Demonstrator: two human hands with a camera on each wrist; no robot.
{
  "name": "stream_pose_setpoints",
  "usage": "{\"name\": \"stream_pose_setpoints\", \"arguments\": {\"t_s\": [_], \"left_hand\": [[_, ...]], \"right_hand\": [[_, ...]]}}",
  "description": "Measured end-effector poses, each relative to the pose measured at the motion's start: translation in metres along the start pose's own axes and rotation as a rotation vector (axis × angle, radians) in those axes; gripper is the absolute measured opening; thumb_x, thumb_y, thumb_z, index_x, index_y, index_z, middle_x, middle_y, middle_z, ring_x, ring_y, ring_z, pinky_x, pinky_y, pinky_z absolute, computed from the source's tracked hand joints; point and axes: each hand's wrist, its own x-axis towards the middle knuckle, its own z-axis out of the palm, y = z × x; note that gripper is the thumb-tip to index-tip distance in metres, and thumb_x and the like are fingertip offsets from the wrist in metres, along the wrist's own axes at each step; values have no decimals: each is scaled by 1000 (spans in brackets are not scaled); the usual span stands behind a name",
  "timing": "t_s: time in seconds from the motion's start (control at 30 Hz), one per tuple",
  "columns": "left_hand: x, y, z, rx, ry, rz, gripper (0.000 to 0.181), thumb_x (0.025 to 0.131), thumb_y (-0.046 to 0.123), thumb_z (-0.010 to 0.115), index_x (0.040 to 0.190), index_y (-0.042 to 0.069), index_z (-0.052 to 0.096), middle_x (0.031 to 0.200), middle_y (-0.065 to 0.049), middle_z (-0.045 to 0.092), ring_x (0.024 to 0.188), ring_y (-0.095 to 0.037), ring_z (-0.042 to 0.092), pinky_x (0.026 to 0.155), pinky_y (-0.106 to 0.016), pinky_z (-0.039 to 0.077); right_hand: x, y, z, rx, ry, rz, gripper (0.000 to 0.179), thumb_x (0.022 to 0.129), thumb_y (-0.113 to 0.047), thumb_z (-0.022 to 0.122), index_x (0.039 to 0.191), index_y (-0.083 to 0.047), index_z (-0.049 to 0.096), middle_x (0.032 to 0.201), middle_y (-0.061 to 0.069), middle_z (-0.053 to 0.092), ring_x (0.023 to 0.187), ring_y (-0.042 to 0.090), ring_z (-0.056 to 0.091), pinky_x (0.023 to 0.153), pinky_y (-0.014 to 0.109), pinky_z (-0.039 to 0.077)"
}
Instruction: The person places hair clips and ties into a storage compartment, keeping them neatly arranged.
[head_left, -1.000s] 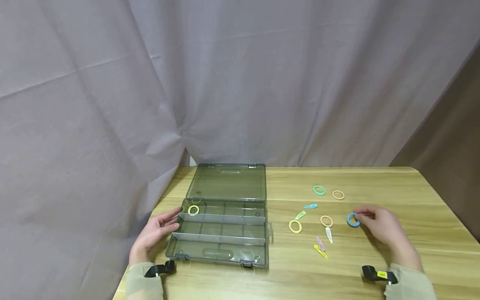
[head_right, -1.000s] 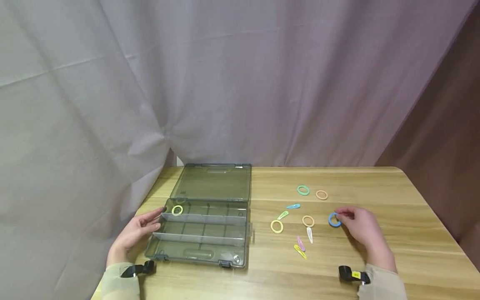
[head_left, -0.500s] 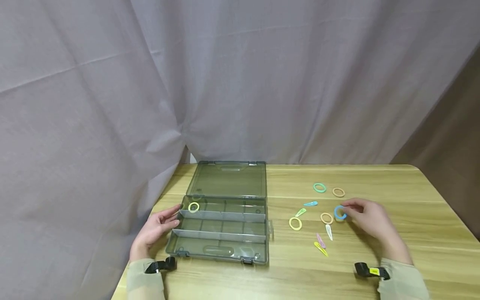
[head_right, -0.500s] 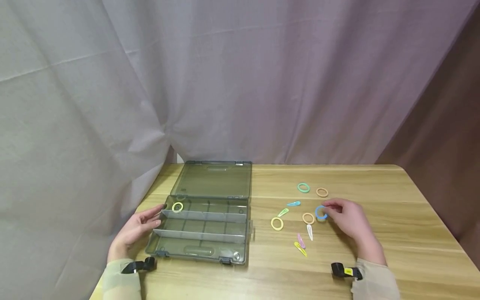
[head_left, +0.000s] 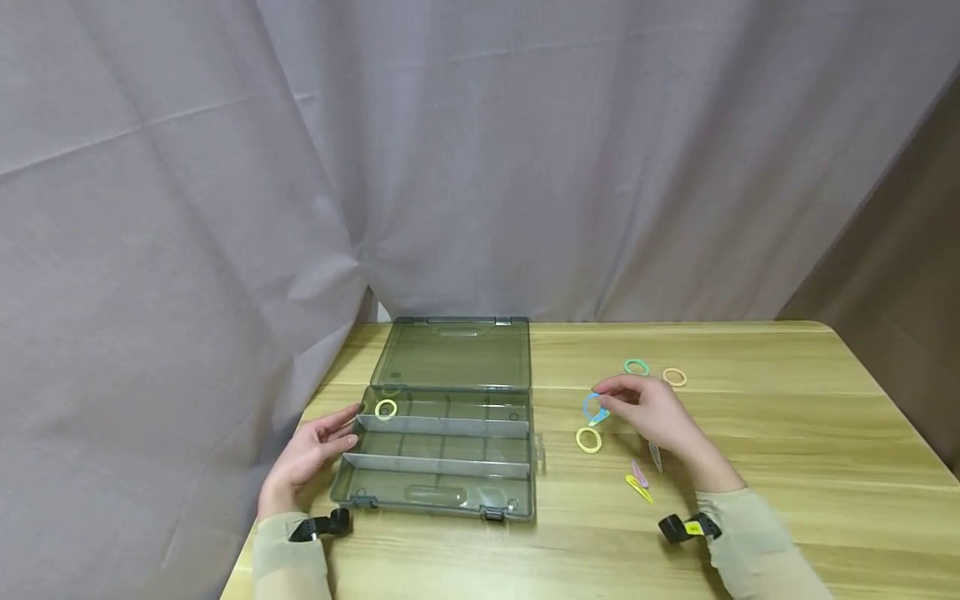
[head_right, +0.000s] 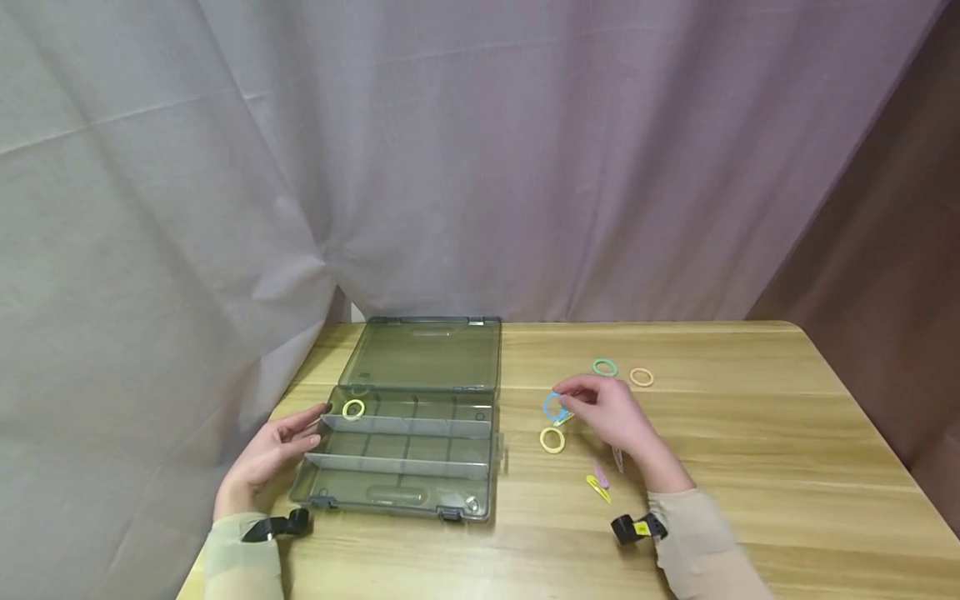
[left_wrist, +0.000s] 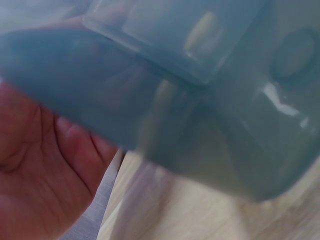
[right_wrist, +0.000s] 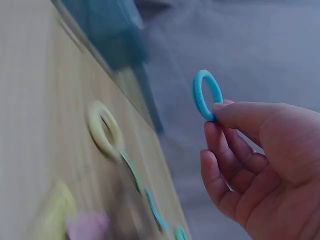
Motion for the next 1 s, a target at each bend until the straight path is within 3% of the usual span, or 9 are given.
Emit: {"name": "stream_pose_setpoints", "arguments": {"t_s": [0.27,0.6,0.77,1.0], "left_hand": [[1,3,3,-3,2,-2,62,102,-1,69,157,-11,42,163,-28,39,146,-49,41,105,-16,45],[0,7,3,22,11,-9,62,102,0,69,157,-11,42,163,-28,39,145,-47,43,105,-16,46],[-1,5,4,18,18,-9,62,102,0,69,157,-11,43,163,-27,40,145,-48,43,105,-16,45],[-4,6,8,47,22,1,62,102,2,69,157,-12,42,162,-29,39,144,-52,43,105,-16,45]], "right_hand": [[21,-32,46,38,-74,-53,13,98,-8,78,110,-7,82,101,2,80,87,12,72,77,25,59],[65,-73,102,16,-211,-129,9,98,-8,77,106,-9,82,92,-5,76,81,9,66,75,26,56],[87,-89,133,-44,-263,-154,9,97,-10,78,106,-9,82,88,-7,75,77,5,62,71,25,53],[112,-114,174,-172,-304,-221,9,99,-10,76,106,-11,83,94,-5,79,84,7,70,81,28,58]]}}
